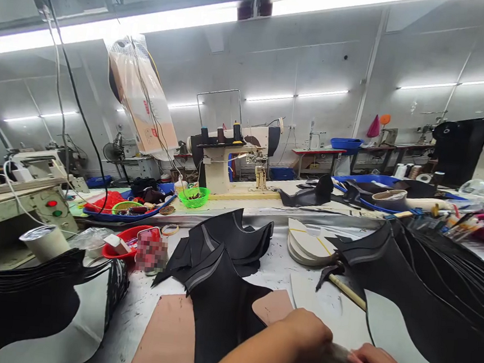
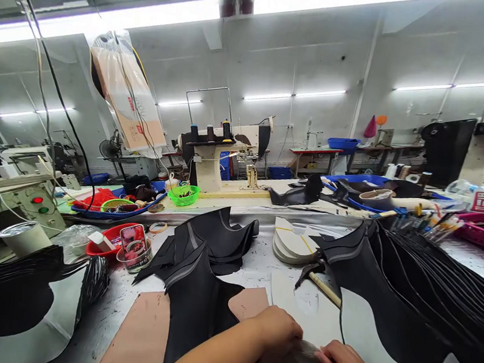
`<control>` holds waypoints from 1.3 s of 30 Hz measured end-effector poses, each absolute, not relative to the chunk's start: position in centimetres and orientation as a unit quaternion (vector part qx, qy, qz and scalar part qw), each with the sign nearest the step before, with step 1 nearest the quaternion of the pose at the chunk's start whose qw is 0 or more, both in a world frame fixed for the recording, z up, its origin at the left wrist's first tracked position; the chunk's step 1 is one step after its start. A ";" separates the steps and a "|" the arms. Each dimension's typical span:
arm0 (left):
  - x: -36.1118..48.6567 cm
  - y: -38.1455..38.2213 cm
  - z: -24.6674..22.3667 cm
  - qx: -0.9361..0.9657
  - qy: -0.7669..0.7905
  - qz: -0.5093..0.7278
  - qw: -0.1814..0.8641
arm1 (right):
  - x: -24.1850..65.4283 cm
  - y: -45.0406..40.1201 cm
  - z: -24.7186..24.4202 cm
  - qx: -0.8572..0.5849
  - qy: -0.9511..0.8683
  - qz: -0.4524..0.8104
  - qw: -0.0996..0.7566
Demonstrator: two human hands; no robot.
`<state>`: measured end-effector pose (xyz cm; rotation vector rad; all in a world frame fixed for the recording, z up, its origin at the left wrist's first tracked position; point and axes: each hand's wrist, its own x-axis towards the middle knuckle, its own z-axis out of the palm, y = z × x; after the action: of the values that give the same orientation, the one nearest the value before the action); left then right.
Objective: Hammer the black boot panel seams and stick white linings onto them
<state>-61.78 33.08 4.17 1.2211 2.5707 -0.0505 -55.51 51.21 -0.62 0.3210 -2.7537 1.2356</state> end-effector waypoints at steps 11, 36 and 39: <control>-61.2 32.9 5.4 0.409 0.895 -0.004 0.175 | -56.0 51.1 1.7 0.126 -0.889 0.434 -0.070; -62.6 32.3 7.3 0.398 0.889 0.071 0.215 | -57.3 50.0 5.4 0.035 -0.921 0.379 -0.080; -62.8 32.3 7.4 0.402 0.885 0.075 0.223 | -57.5 50.0 5.4 0.037 -0.921 0.378 -0.083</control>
<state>-62.78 32.29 7.42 1.1093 2.4435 0.2075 -57.45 50.02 5.37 0.1229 -3.0586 1.2560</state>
